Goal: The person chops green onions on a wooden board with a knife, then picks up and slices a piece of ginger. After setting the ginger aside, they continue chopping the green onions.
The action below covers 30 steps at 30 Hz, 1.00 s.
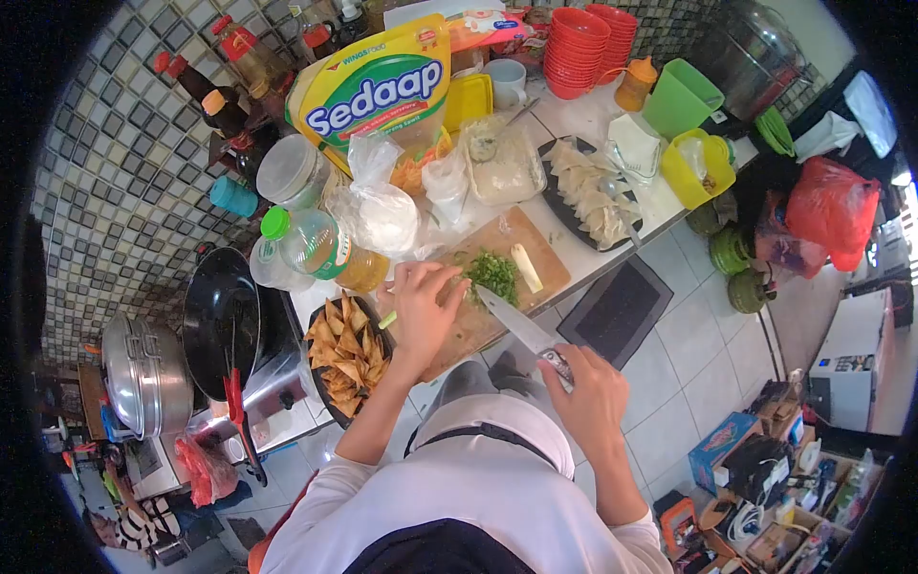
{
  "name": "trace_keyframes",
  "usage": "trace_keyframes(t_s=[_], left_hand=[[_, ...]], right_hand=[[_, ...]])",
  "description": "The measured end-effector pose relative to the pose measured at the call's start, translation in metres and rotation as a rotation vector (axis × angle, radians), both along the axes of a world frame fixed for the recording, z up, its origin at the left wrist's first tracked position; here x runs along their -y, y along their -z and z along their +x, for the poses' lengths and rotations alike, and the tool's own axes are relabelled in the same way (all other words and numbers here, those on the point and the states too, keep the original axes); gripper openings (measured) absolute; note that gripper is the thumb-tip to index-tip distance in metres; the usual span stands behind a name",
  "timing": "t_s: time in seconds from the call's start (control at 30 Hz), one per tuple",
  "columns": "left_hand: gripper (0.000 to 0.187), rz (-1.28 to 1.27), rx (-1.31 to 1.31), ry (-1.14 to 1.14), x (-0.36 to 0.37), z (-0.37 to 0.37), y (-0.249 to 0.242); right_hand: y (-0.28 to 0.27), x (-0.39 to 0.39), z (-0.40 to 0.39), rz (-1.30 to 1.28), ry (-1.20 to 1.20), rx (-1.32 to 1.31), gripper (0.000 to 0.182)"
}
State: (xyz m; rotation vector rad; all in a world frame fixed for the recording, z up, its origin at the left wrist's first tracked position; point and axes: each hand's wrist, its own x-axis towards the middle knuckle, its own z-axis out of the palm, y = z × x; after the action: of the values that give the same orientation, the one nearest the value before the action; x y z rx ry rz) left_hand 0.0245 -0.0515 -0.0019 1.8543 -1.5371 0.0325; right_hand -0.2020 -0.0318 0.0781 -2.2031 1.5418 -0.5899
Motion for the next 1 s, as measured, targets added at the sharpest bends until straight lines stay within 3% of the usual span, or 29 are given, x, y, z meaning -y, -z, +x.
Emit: trace_keyframes(t_s=[0.2, 0.33, 0.57, 0.67, 0.83, 1.0], left_hand=[[0.015, -0.069, 0.026, -0.046, -0.017, 0.022, -0.003], [0.019, 0.027, -0.054, -0.096, -0.038, 0.044, -0.012], [0.022, 0.153, -0.055, -0.094, -0.061, 0.053, -0.002], [0.019, 0.165, -0.083, -0.094, -0.064, 0.051, 0.001], [0.016, 0.207, -0.075, -0.103, -0.07, 0.041, -0.006], [0.018, 0.177, -0.018, 0.026, -0.07, 0.022, -0.006]], right_hand=[[0.001, 0.006, 0.0, 0.15, -0.006, 0.112, 0.018], [0.017, 0.002, 0.011, 0.366, -0.07, 0.209, 0.026], [0.045, -0.003, 0.033, 0.501, -0.177, 0.21, 0.029], [0.046, 0.0, 0.033, 0.394, -0.113, 0.241, 0.029], [0.032, 0.006, 0.033, 0.449, -0.104, 0.257, 0.027], [0.03, 0.003, 0.036, 0.501, -0.131, 0.201, 0.029]])
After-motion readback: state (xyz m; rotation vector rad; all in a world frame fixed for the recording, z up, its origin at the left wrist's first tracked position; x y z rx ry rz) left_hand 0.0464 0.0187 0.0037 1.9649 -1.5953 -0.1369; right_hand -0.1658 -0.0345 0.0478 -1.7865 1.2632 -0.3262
